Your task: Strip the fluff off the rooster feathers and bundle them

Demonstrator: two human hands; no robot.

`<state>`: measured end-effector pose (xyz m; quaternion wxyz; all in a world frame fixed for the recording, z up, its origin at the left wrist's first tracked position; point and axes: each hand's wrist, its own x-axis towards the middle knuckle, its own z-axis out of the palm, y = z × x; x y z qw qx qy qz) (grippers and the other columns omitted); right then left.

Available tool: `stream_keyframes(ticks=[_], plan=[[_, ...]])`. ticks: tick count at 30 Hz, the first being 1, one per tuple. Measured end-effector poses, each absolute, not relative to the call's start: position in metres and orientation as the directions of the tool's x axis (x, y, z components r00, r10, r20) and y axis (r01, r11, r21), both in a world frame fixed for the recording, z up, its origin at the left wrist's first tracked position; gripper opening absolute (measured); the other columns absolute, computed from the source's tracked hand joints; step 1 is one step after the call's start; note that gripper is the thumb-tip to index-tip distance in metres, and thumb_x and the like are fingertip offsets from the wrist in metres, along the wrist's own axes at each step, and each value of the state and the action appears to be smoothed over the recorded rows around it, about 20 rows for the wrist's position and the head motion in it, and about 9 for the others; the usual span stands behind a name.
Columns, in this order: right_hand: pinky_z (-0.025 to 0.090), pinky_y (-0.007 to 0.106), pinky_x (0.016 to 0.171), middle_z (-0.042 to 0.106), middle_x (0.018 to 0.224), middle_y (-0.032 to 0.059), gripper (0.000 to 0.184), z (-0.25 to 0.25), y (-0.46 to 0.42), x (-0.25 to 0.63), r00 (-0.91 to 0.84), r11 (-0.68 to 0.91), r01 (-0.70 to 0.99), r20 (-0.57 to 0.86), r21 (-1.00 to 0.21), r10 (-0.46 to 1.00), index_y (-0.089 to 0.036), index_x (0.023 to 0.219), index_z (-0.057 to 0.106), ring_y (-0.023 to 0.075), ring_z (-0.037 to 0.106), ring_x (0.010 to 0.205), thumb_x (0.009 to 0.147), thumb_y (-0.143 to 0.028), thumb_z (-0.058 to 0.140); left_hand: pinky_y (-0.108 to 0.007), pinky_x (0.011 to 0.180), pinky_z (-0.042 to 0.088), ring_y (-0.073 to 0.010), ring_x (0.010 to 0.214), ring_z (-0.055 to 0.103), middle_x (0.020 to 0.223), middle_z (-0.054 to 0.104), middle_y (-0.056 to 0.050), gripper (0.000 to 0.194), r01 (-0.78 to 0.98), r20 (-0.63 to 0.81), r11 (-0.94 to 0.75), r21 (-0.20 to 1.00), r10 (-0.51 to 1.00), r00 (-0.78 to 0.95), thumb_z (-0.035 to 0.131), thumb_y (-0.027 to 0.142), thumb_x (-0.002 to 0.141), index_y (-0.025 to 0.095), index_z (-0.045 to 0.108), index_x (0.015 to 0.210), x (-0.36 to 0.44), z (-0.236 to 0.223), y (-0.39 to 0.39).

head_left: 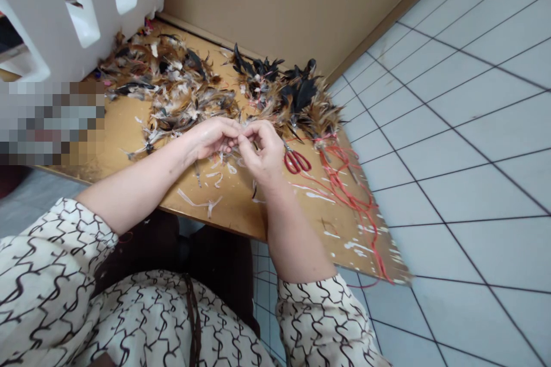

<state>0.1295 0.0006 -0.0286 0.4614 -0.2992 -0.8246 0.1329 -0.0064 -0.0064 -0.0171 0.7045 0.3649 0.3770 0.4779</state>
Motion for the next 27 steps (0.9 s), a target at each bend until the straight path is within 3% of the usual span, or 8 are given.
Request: stream_keyframes(ticks=[4,8,15,20,27], plan=[[0.042,0.026,0.059,0.05,0.07,-0.0024,0.009,-0.031,0.002,0.129,-0.335,0.664,0.279,0.578,-0.694,0.744,-0.021,0.077,0.045,0.0097,0.049,0.061,0.082,-0.027,0.049,-0.018,0.042,0.03,-0.0049,0.041,0.041,0.044,0.047,0.001,0.024,-0.348,-0.166,0.242,0.906,0.958,0.232,0.053,0.002,0.069,0.013,0.052,0.048,-0.006,-0.015,-0.007],[0.042,0.024,0.055,0.049,0.068,-0.0034,0.013,-0.031,0.006,0.13,-0.31,0.597,0.183,0.531,-0.781,0.789,-0.021,0.076,0.043,0.0085,0.049,0.057,0.081,-0.029,0.052,-0.018,0.043,0.031,-0.005,0.04,0.041,0.043,0.048,0.001,0.026,-0.249,-0.164,0.203,0.947,0.972,0.167,0.051,0.001,0.072,0.013,0.051,0.048,-0.004,-0.013,-0.008],[0.041,0.024,0.051,0.048,0.06,-0.0054,0.02,-0.031,0.011,0.133,-0.302,0.574,0.184,0.51,-0.798,0.805,-0.021,0.071,0.04,0.0082,0.047,0.051,0.08,-0.031,0.056,-0.02,0.044,0.027,-0.0045,0.039,0.035,0.04,0.043,0.006,0.024,-0.001,-0.034,0.034,0.999,0.998,0.055,0.053,0.0,0.065,0.015,0.048,0.046,-0.001,-0.017,-0.008],[0.042,0.024,0.051,0.049,0.06,-0.0052,0.022,-0.031,0.012,0.134,-0.321,0.569,0.185,0.498,-0.801,0.806,-0.021,0.071,0.041,0.0083,0.048,0.05,0.08,-0.034,0.057,-0.022,0.049,0.029,-0.0062,0.044,0.037,0.045,0.044,0.006,0.019,0.112,-0.007,0.004,0.994,1.0,0.027,0.056,0.005,0.065,0.016,0.049,0.051,-0.001,-0.014,-0.011],[0.042,0.024,0.053,0.048,0.06,-0.0058,0.027,-0.032,0.012,0.132,-0.322,0.543,0.182,0.472,-0.82,0.821,-0.021,0.07,0.042,0.0076,0.048,0.05,0.078,-0.038,0.06,-0.019,0.058,0.036,-0.0055,0.054,0.044,0.057,0.049,0.007,0.019,-0.016,0.179,-0.18,0.983,0.983,-0.046,0.059,0.001,0.061,0.016,0.054,0.071,-0.005,-0.011,-0.011]])
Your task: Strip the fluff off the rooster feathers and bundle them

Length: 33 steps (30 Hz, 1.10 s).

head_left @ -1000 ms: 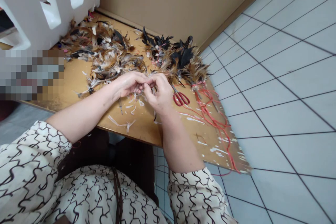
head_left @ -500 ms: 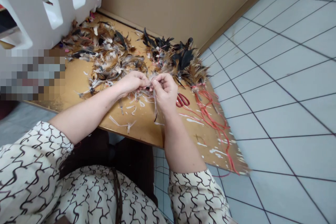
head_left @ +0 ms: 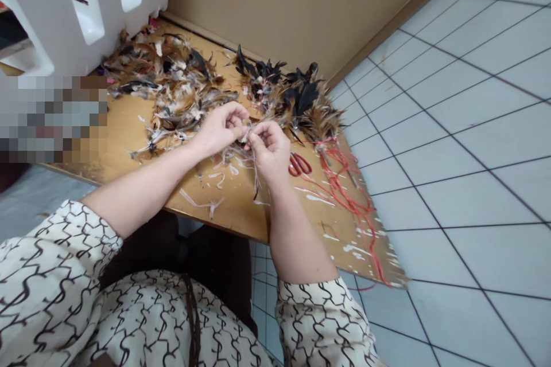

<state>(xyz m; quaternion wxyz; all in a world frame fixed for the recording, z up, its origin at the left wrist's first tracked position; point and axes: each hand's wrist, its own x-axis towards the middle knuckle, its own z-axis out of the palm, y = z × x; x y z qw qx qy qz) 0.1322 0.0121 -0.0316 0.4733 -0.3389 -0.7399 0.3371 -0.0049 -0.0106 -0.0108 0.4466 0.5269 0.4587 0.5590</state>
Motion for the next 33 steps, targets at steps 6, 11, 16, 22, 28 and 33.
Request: stream_keyframes(ticks=[6,11,16,22,28,33], plan=[[0.041,0.024,0.054,0.047,0.058,-0.0067,0.024,-0.0322,0.0084,0.1298,-0.361,0.522,0.145,0.446,-0.84,0.819,-0.02,0.07,0.045,0.0072,0.047,0.051,0.075,-0.036,0.063,-0.021,0.058,0.037,-0.0067,0.055,0.046,0.056,0.053,0.005,0.008,0.032,0.223,-0.222,0.975,0.975,-0.022,0.06,0.007,0.063,0.014,0.058,0.064,-0.0069,-0.0147,-0.008],[0.043,0.023,0.054,0.053,0.061,-0.0053,0.028,-0.0327,0.0091,0.1291,-0.358,0.406,0.037,0.367,-0.913,0.859,-0.019,0.069,0.047,0.0068,0.049,0.052,0.071,-0.038,0.067,-0.021,0.056,0.036,-0.0063,0.051,0.045,0.052,0.053,0.005,0.012,0.021,0.196,-0.195,0.981,0.98,-0.037,0.058,0.006,0.064,0.014,0.056,0.056,-0.0072,-0.0174,-0.0041],[0.045,0.022,0.052,0.055,0.056,-0.0062,0.033,-0.0352,0.0146,0.1315,-0.329,0.257,-0.076,0.267,-0.963,0.905,-0.02,0.067,0.048,0.0062,0.05,0.048,0.064,-0.042,0.073,-0.023,0.059,0.039,-0.0077,0.052,0.05,0.052,0.057,0.002,0.011,-0.075,0.171,-0.167,0.983,0.984,0.056,0.059,0.006,0.066,0.012,0.057,0.057,-0.0074,-0.0188,-0.0037],[0.047,0.023,0.051,0.055,0.05,-0.0068,0.037,-0.0335,0.0174,0.1333,-0.354,0.103,-0.16,0.155,-0.982,0.922,-0.019,0.064,0.051,0.0076,0.053,0.046,0.053,-0.038,0.08,-0.023,0.06,0.04,-0.0076,0.053,0.052,0.053,0.059,0.002,0.012,-0.065,0.194,-0.188,0.98,0.975,0.106,0.06,0.003,0.065,0.011,0.06,0.057,-0.0085,-0.0191,-0.0052],[0.047,0.023,0.051,0.056,0.05,-0.0067,0.032,-0.0317,0.0162,0.1331,-0.36,0.096,-0.17,0.153,-0.981,0.92,-0.019,0.062,0.052,0.0073,0.054,0.045,0.054,-0.033,0.079,-0.019,0.056,0.038,-0.0046,0.049,0.048,0.049,0.056,0.004,0.014,-0.088,0.153,-0.143,0.986,0.982,0.112,0.063,0.002,0.064,0.011,0.06,0.055,-0.01,-0.0166,-0.0064],[0.045,0.021,0.048,0.06,0.055,-0.0058,0.029,-0.0325,0.0154,0.1318,-0.32,0.167,-0.17,0.215,-0.971,0.923,-0.019,0.062,0.051,0.0065,0.053,0.046,0.055,-0.029,0.077,-0.016,0.047,0.036,-0.0028,0.041,0.045,0.046,0.053,0.005,0.019,-0.192,0.033,-0.024,0.981,0.998,0.045,0.06,0.01,0.075,0.012,0.056,0.057,-0.0084,-0.0115,-0.009]])
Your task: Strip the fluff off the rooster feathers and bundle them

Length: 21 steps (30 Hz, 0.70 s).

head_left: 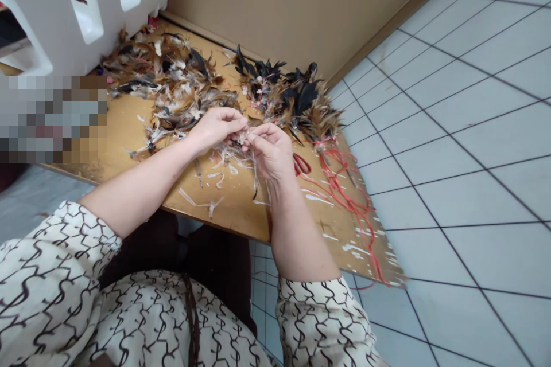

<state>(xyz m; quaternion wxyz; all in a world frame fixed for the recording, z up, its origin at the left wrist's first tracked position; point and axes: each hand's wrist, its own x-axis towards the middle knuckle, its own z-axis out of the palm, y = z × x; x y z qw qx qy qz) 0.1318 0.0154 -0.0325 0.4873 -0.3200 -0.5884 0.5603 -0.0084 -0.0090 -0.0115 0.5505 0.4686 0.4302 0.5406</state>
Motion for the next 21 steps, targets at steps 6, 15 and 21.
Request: stream_keyframes(ticks=[6,15,21], plan=[[0.043,0.02,0.045,0.06,0.056,-0.0053,0.025,-0.0331,0.0119,0.1299,-0.293,0.25,-0.13,0.278,-0.959,0.915,-0.019,0.064,0.052,0.0059,0.052,0.045,0.059,-0.028,0.075,-0.017,0.048,0.043,-0.0067,0.042,0.055,0.048,0.058,0.004,0.016,-0.215,-0.112,0.14,0.967,0.984,0.138,0.057,-0.004,0.069,0.013,0.055,0.072,-0.0107,-0.0065,-0.0122],[0.048,0.023,0.054,0.059,0.064,-0.004,0.011,-0.0346,0.0069,0.1292,-0.259,0.471,0.111,0.432,-0.875,0.864,-0.021,0.074,0.056,0.0084,0.055,0.055,0.071,-0.026,0.065,-0.019,0.048,0.046,-0.0057,0.038,0.051,0.045,0.055,0.005,0.022,-0.245,-0.225,0.239,0.939,0.971,0.088,0.052,-0.009,0.065,0.012,0.055,0.07,-0.0078,-0.0033,-0.0127],[0.05,0.027,0.064,0.064,0.078,0.0013,0.008,-0.039,0.0078,0.1308,-0.308,0.722,0.334,0.654,-0.606,0.691,-0.02,0.081,0.06,0.0124,0.061,0.07,0.079,-0.018,0.052,-0.019,0.047,0.045,-0.0051,0.037,0.05,0.046,0.055,0.005,0.021,-0.267,-0.213,0.227,0.936,0.974,0.082,0.051,-0.009,0.064,0.012,0.055,0.068,-0.0063,-0.0059,-0.0124]])
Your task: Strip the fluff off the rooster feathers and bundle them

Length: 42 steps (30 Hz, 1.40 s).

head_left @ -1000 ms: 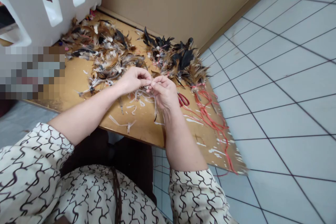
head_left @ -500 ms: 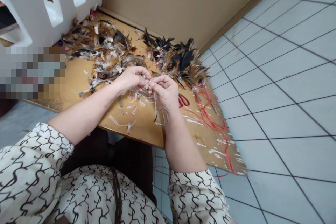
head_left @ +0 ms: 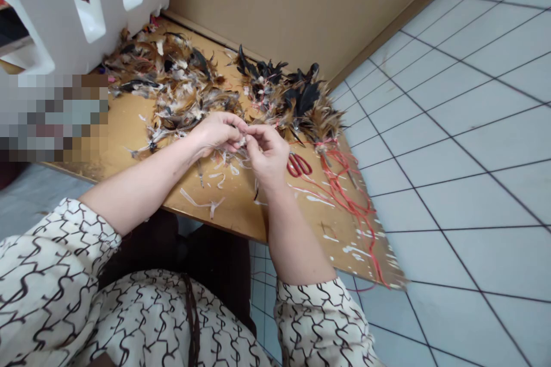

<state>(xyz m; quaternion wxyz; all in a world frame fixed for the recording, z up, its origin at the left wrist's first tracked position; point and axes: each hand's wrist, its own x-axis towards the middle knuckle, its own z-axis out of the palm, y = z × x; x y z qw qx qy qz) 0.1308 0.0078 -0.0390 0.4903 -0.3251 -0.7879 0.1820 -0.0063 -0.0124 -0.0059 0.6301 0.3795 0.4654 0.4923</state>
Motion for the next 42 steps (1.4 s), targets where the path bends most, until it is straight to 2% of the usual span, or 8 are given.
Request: stream_keyframes(ticks=[3,6,16,26,42], plan=[[0.05,0.03,0.071,0.066,0.081,0.0027,0.014,-0.0377,0.0069,0.1322,-0.366,0.786,0.442,0.713,-0.433,0.598,-0.021,0.082,0.061,0.0144,0.061,0.077,0.08,-0.016,0.048,-0.018,0.047,0.045,-0.0042,0.036,0.05,0.046,0.056,0.005,0.021,-0.246,-0.218,0.233,0.941,0.972,0.087,0.051,-0.009,0.064,0.011,0.056,0.067,-0.0057,-0.0068,-0.0117],[0.049,0.033,0.075,0.066,0.083,0.0033,0.017,-0.0364,0.0061,0.1325,-0.392,0.792,0.487,0.718,-0.368,0.575,-0.022,0.083,0.061,0.0159,0.06,0.08,0.082,-0.016,0.045,-0.017,0.047,0.045,-0.0037,0.036,0.049,0.046,0.057,0.005,0.02,-0.229,-0.225,0.243,0.943,0.969,0.102,0.051,-0.008,0.064,0.011,0.057,0.068,-0.0054,-0.0071,-0.0111],[0.045,0.035,0.078,0.059,0.08,0.0044,0.015,-0.0405,0.0088,0.1317,-0.36,0.768,0.523,0.721,-0.37,0.592,-0.022,0.079,0.053,0.0179,0.055,0.083,0.083,-0.015,0.041,-0.018,0.049,0.045,-0.0042,0.038,0.05,0.047,0.058,0.003,0.021,-0.229,-0.204,0.23,0.946,0.97,0.13,0.056,-0.006,0.065,0.009,0.063,0.076,-0.0056,-0.0084,-0.0111],[0.044,0.033,0.073,0.055,0.076,0.0015,0.009,-0.0407,0.0109,0.1317,-0.306,0.763,0.486,0.735,-0.426,0.605,-0.022,0.076,0.048,0.0158,0.053,0.077,0.082,-0.017,0.042,-0.018,0.049,0.047,-0.0063,0.039,0.055,0.046,0.059,0.001,0.016,-0.268,-0.209,0.232,0.935,0.972,0.111,0.052,-0.001,0.076,0.009,0.06,0.066,-0.0039,-0.0046,-0.0141],[0.044,0.03,0.068,0.054,0.074,0.0006,0.007,-0.0393,0.007,0.1301,-0.276,0.736,0.453,0.706,-0.503,0.652,-0.022,0.075,0.049,0.0143,0.053,0.072,0.082,-0.022,0.047,-0.018,0.05,0.047,-0.007,0.041,0.057,0.046,0.058,0.002,0.015,-0.207,-0.169,0.181,0.961,0.983,0.077,0.052,0.002,0.079,0.011,0.055,0.066,-0.001,-0.0047,-0.0145]])
